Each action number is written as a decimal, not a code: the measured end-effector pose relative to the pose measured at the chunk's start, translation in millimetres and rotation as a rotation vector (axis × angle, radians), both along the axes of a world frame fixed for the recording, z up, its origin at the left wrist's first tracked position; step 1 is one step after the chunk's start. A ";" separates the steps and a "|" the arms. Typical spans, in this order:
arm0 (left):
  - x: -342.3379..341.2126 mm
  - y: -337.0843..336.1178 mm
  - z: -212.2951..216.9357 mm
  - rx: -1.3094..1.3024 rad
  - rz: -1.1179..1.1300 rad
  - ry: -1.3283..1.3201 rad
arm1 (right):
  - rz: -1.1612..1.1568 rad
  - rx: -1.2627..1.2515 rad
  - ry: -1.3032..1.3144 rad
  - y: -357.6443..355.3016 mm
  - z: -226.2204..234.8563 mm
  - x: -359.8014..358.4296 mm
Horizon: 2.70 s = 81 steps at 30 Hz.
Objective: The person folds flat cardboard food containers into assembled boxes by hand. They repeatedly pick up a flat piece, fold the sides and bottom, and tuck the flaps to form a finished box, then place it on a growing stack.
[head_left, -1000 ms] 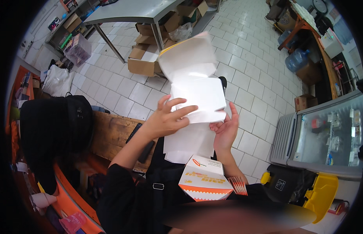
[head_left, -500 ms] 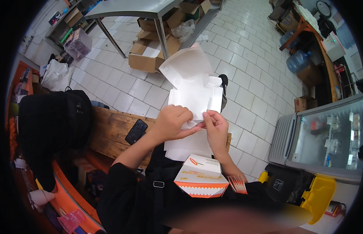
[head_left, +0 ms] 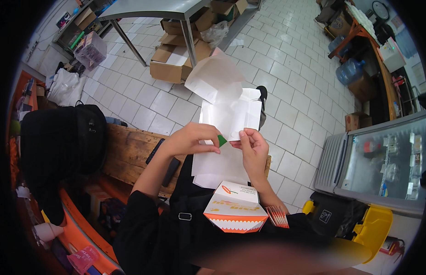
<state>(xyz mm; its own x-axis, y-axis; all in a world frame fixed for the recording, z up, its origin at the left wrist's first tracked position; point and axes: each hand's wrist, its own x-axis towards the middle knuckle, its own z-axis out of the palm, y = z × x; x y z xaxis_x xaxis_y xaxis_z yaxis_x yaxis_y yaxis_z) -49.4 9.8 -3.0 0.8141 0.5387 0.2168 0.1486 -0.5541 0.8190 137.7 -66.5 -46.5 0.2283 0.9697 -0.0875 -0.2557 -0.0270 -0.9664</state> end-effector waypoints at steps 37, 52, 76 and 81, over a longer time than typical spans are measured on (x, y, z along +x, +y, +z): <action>52.2 -21.5 -12.2 -0.360 0.394 -0.364 | -0.055 0.406 -0.150 -0.9 10.9 6.4; 51.3 -41.0 5.3 -0.426 0.463 -0.479 | 0.156 0.527 0.148 -1.8 13.3 11.0; 60.6 -51.9 -15.9 -0.676 0.509 -0.710 | 0.023 0.541 0.198 -6.6 3.5 3.6; 62.1 -53.2 -18.8 -0.637 0.618 -0.605 | 0.052 0.534 0.132 -7.9 4.3 4.8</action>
